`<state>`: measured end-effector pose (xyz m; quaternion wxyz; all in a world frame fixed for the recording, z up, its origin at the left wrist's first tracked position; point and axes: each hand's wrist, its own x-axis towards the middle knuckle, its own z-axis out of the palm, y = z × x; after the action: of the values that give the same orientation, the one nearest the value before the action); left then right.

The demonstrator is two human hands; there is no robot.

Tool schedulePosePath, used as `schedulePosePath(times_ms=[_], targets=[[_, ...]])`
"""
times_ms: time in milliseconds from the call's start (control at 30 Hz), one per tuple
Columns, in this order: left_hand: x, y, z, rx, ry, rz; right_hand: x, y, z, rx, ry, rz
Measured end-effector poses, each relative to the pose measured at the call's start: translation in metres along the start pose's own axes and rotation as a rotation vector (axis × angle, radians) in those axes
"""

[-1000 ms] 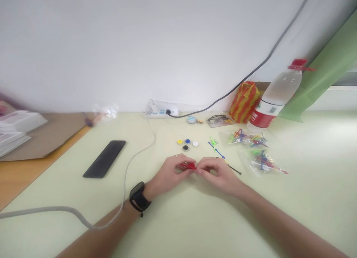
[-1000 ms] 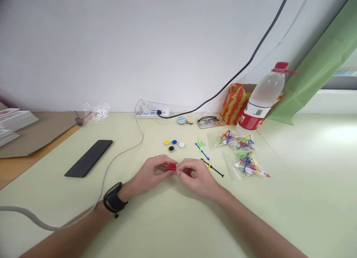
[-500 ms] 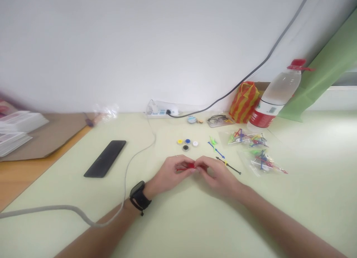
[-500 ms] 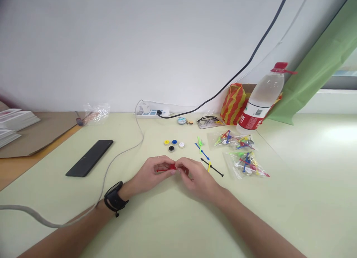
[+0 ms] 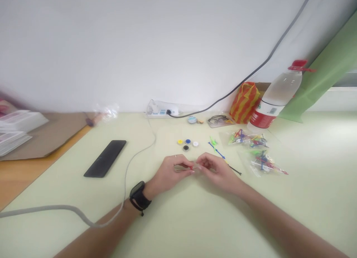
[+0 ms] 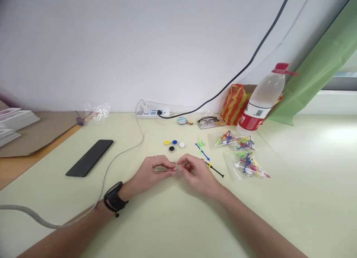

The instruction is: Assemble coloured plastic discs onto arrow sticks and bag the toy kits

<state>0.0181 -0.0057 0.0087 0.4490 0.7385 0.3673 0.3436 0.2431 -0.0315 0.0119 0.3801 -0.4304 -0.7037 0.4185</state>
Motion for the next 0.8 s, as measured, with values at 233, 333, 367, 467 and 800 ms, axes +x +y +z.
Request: schedulePosePath(times_ms=[233, 333, 367, 467, 800], targets=[[0.0, 0.003, -0.001, 0.003, -0.023, 0.017, 0.0, 0.0, 0.001, 0.074, -0.013, 0.033], [0.0, 0.003, -0.002, 0.009, -0.048, 0.012, -0.001, -0.001, 0.001, 0.084, -0.022, 0.037], [0.0, 0.003, -0.002, 0.013, -0.06, 0.009, -0.001, -0.001, 0.001, 0.085, -0.026, 0.036], [0.0, 0.003, -0.001, 0.014, -0.067, 0.004, -0.001, -0.002, 0.001, 0.097, -0.02, 0.038], [0.003, 0.014, 0.002, -0.246, -0.097, -0.065, 0.004, -0.005, -0.006, 0.177, 0.096, 0.109]])
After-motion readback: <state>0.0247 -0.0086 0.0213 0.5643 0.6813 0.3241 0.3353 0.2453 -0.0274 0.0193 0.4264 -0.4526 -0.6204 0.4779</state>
